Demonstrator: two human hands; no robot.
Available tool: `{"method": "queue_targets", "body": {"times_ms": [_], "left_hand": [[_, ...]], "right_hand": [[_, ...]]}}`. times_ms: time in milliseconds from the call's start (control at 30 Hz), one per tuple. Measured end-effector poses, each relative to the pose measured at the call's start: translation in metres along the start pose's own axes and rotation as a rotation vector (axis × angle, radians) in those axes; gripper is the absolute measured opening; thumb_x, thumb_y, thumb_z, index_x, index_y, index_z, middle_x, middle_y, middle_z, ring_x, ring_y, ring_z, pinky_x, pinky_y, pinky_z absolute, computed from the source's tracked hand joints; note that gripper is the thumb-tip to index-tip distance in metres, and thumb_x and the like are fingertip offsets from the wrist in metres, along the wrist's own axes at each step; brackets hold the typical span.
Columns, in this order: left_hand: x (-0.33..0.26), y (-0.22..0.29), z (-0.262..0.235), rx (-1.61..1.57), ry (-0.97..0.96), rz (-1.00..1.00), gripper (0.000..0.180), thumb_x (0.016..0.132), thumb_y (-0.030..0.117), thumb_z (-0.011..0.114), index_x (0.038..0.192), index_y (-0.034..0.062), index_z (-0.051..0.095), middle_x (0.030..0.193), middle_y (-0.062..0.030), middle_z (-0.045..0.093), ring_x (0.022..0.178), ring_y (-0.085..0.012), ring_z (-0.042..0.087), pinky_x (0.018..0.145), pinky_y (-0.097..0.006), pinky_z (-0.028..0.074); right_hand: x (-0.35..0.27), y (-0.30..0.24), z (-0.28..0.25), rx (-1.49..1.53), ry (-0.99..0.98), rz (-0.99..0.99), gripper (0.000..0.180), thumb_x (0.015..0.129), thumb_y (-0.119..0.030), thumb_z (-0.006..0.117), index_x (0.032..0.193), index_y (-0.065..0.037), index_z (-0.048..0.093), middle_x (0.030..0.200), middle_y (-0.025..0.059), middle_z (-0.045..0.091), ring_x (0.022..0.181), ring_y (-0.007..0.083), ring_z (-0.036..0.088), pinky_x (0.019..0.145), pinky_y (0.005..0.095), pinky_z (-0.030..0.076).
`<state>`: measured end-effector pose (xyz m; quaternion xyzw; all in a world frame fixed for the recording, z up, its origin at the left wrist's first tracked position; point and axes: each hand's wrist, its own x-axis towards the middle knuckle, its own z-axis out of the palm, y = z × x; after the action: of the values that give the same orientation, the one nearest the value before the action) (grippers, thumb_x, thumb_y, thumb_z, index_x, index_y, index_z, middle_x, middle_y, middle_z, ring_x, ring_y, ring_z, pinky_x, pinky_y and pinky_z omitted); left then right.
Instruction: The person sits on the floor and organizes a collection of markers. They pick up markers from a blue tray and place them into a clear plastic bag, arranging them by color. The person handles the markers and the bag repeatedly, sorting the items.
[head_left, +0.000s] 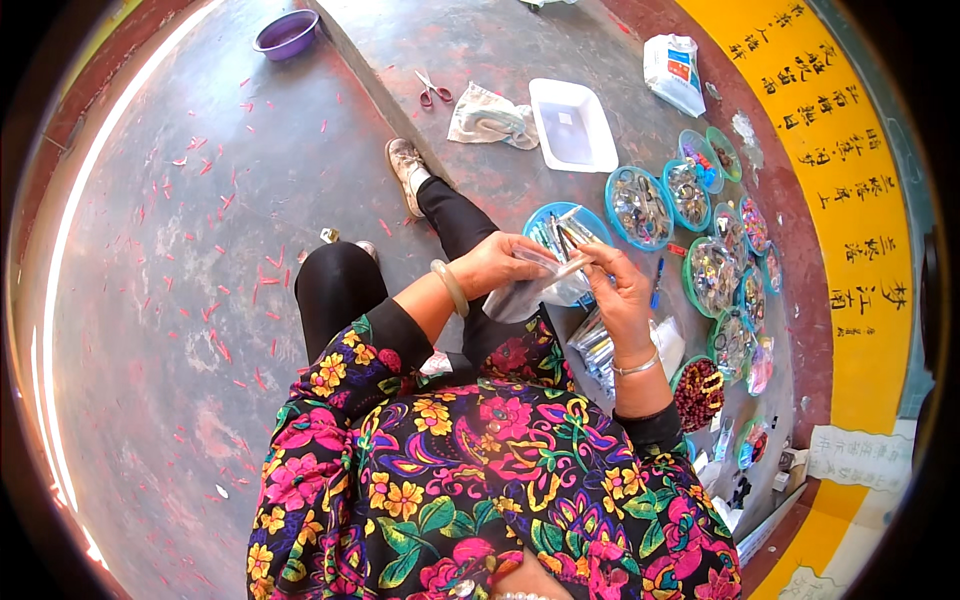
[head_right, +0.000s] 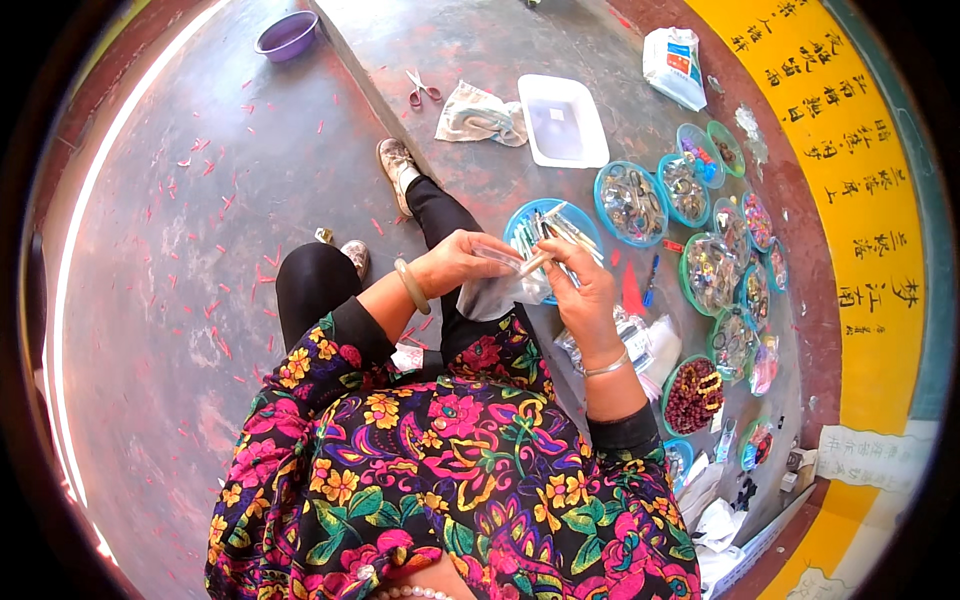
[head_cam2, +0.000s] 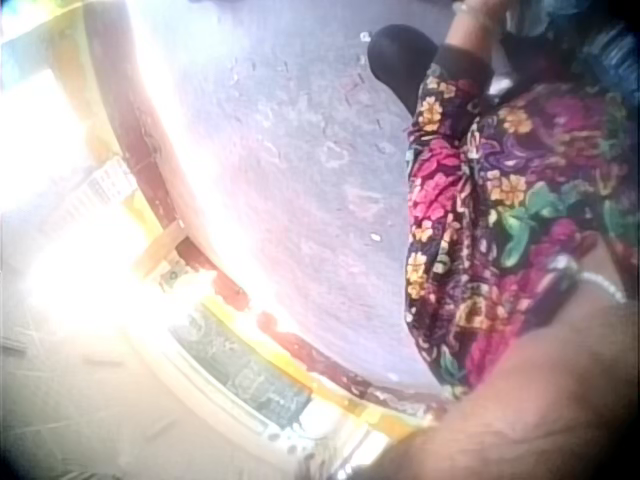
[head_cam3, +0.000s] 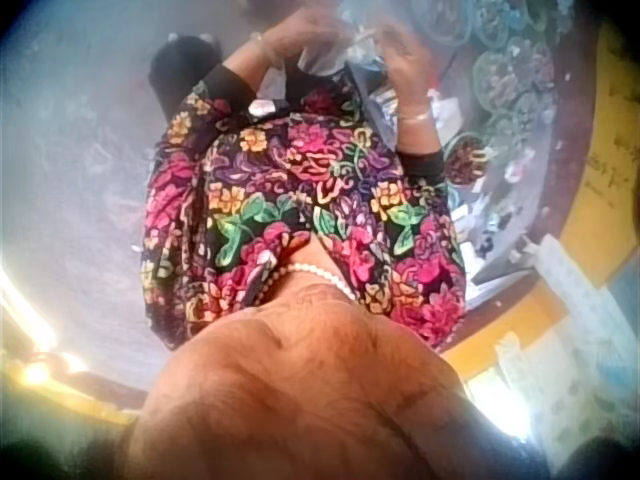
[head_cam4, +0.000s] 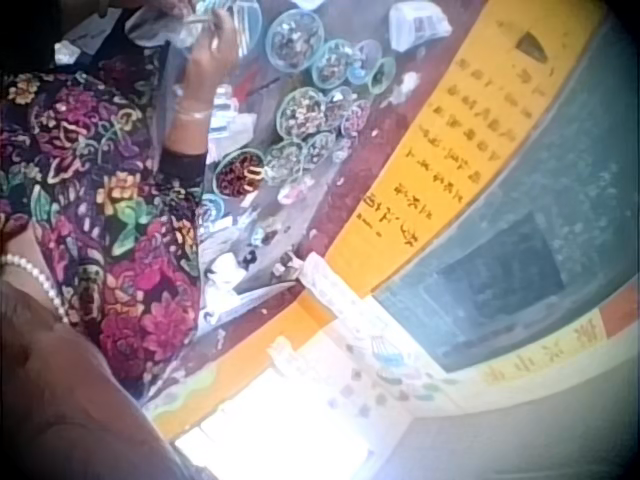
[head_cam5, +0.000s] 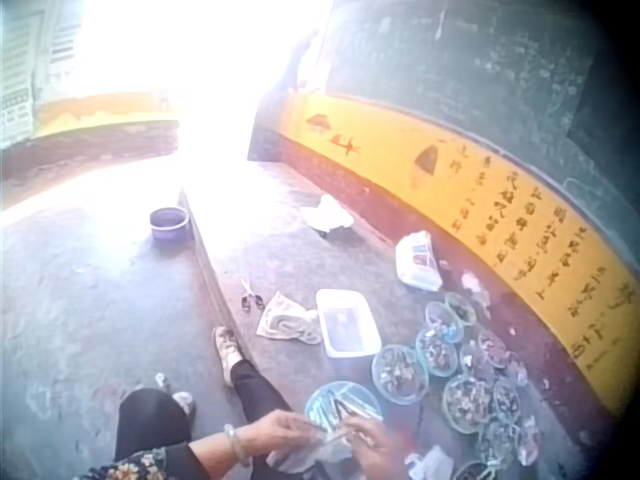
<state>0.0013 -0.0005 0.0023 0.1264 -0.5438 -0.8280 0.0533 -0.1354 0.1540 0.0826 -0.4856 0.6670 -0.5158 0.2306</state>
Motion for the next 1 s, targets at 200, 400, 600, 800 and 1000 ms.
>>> {"method": "queue_targets", "body": {"times_ms": [200,400,600,800,1000], "left_hand": [[-0.002,0.002,0.002,-0.055,0.019,0.04,0.028,0.086,0.01,0.067,0.111,-0.004,0.064,0.103,-0.0075,0.068,0.095,-0.0112,0.061,0.087,-0.026,0.048],[0.001,-0.003,0.001,-0.109,0.017,0.109,0.023,0.088,0.008,0.064,0.108,-0.0032,0.065,0.105,-0.0078,0.068,0.097,-0.012,0.062,0.089,-0.026,0.048],[0.0,-0.006,-0.002,-0.206,0.051,0.187,0.02,0.089,0.009,0.062,0.105,-0.0022,0.067,0.102,-0.0068,0.068,0.094,-0.0115,0.061,0.086,-0.026,0.047],[0.001,0.002,-0.002,-0.331,0.04,0.223,0.021,0.085,0.005,0.065,0.105,-0.0022,0.067,0.101,-0.0074,0.068,0.094,-0.0137,0.062,0.088,-0.028,0.046],[-0.001,0.0,-0.005,-0.448,0.009,0.21,0.035,0.079,0.001,0.068,0.113,-0.004,0.062,0.108,-0.0102,0.066,0.1,-0.017,0.061,0.093,-0.03,0.044]], "right_hand": [[0.004,0.013,0.0,-0.235,-0.009,-0.177,0.015,0.086,-0.001,0.062,0.099,-0.002,0.068,0.1,0.0093,0.068,0.096,0.0192,0.064,0.087,0.0307,0.048],[-0.001,0.018,0.008,-0.176,-0.031,-0.078,0.023,0.086,-0.002,0.063,0.109,-0.003,0.066,0.105,0.0113,0.068,0.099,0.0246,0.064,0.088,0.0326,0.048],[0.005,0.0,0.014,-0.033,0.058,0.004,0.034,0.086,-0.007,0.066,0.119,-0.002,0.059,0.102,0.0103,0.067,0.099,0.0177,0.062,0.084,0.0301,0.048],[0.0,0.031,-0.006,0.136,-0.026,0.291,0.014,0.088,-0.01,0.064,0.1,-0.003,0.062,0.09,-0.0003,0.064,0.083,0.0048,0.055,0.073,0.0198,0.043],[0.005,0.006,0.009,0.27,-0.012,0.161,0.011,0.093,-0.014,0.058,0.096,-0.003,0.06,0.088,0.0044,0.067,0.082,0.0109,0.061,0.073,0.023,0.046]]}}
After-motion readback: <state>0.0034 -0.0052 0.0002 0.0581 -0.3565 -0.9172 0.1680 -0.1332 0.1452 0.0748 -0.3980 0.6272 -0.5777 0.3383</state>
